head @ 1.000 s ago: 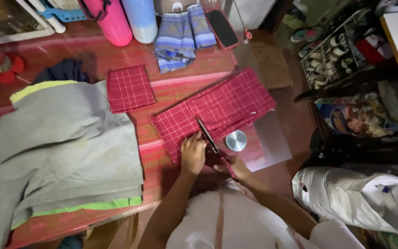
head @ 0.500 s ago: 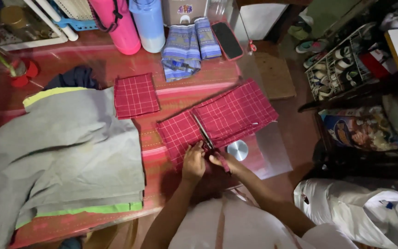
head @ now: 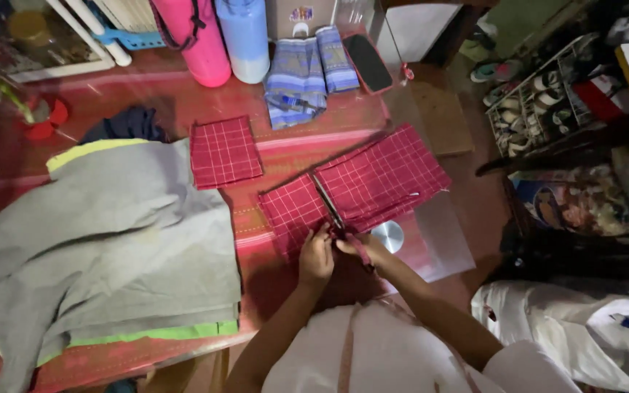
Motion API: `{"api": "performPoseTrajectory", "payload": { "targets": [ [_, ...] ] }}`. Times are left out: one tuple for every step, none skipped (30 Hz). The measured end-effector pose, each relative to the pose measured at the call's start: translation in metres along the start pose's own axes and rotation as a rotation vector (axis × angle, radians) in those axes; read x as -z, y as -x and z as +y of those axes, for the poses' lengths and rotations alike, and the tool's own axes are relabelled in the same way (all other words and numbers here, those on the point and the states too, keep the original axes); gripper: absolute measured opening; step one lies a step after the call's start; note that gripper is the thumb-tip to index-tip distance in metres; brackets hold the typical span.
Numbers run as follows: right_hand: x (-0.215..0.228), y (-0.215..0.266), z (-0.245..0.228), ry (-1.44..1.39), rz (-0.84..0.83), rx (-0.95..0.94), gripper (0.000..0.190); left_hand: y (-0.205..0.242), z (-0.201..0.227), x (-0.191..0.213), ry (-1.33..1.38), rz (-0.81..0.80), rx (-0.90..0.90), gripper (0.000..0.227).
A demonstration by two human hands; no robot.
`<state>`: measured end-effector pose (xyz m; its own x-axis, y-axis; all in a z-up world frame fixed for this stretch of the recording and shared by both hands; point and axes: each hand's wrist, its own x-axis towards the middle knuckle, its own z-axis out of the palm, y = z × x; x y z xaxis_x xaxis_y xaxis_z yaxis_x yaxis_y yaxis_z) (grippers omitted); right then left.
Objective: The person cuts a red checkered fabric into smaller pieces using scissors. They fold the fabric multiple times and cut along the edges to create uniform squares, which are then stacked on the table.
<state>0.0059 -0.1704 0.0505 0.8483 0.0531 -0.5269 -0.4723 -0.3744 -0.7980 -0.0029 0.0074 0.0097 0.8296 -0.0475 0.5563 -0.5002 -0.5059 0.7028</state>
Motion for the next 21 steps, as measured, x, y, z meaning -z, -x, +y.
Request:
{"api": "performPoseTrajectory", "payload": {
  "targets": [
    [-0.002, 0.012, -0.035, -0.004, 0.001, 0.008, 0.05, -0.002, 0.002, 0.001, -0.004, 0.001, -0.008, 0.011],
    [-0.002, 0.025, -0.07, -0.075, -0.012, -0.047, 0.059, -0.004, 0.004, 0.002, -0.012, 0.024, 0.002, 0.012],
    [-0.002, 0.038, -0.105, -0.146, -0.025, -0.103, 0.081, -0.006, 0.007, 0.002, -0.019, 0.046, 0.011, 0.014],
    [-0.005, 0.03, -0.099, -0.15, -0.024, -0.095, 0.081, -0.011, 0.014, 0.007, -0.021, 0.047, 0.003, 0.014],
    [-0.007, 0.022, -0.092, -0.165, -0.003, -0.105, 0.067, -0.015, 0.021, 0.013, -0.016, 0.062, 0.018, 0.015],
    [-0.009, 0.013, -0.085, -0.178, 0.018, -0.118, 0.059, -0.019, 0.029, 0.017, -0.009, 0.077, 0.037, 0.016],
    [-0.005, 0.013, -0.085, -0.181, 0.018, -0.113, 0.059, -0.02, 0.028, 0.016, -0.011, 0.078, 0.031, 0.016],
    [-0.003, 0.015, -0.083, -0.18, 0.023, -0.106, 0.059, -0.019, 0.027, 0.015, -0.005, 0.085, 0.088, 0.016],
    [-0.001, 0.016, -0.082, -0.179, 0.028, -0.099, 0.058, -0.017, 0.026, 0.015, 0.001, 0.094, 0.144, 0.015],
    [-0.004, -0.001, -0.055, -0.18, 0.025, -0.098, 0.058, -0.008, 0.013, 0.01, -0.003, 0.094, 0.144, 0.015],
    [-0.007, -0.018, -0.028, -0.161, 0.026, -0.102, 0.054, 0.001, 0.0, 0.004, 0.059, 0.045, 0.295, 0.014],
    [-0.01, -0.035, -0.002, -0.144, 0.028, -0.106, 0.051, 0.01, -0.012, -0.001, 0.122, -0.004, 0.446, 0.015],
    [-0.009, -0.023, -0.016, -0.146, 0.026, -0.105, 0.051, 0.007, -0.008, 0.005, 0.119, -0.005, 0.446, 0.015],
    [-0.006, -0.014, -0.033, -0.162, 0.05, -0.099, 0.05, 0.001, -0.006, 0.01, 0.156, -0.003, 0.565, 0.015],
    [-0.003, -0.006, -0.05, -0.178, 0.075, -0.092, 0.055, -0.006, -0.004, 0.015, 0.193, 0.0, 0.684, 0.016],
    [-0.002, -0.005, -0.051, -0.181, 0.073, -0.087, 0.055, -0.008, -0.015, 0.014, 0.191, 0.002, 0.68, 0.016],
    [-0.001, -0.005, -0.052, -0.196, 0.068, -0.069, 0.055, -0.01, -0.027, 0.013, 0.237, -0.014, 0.738, 0.015],
    [-0.001, -0.007, -0.054, -0.211, 0.059, -0.049, 0.057, -0.012, -0.04, 0.013, 0.28, -0.027, 0.796, 0.016],
    [-0.003, -0.012, -0.043, -0.213, 0.054, -0.041, 0.057, -0.034, -0.044, 0.026, 0.275, -0.021, 0.791, 0.016],
    [-0.005, -0.016, -0.033, -0.175, 0.03, -0.029, 0.057, -0.056, -0.047, 0.04, 0.253, -0.05, 0.653, 0.016],
    [-0.007, -0.021, -0.023, -0.136, 0.005, -0.017, 0.058, -0.077, -0.05, 0.053, 0.23, -0.078, 0.515, 0.018]
  ]
}}
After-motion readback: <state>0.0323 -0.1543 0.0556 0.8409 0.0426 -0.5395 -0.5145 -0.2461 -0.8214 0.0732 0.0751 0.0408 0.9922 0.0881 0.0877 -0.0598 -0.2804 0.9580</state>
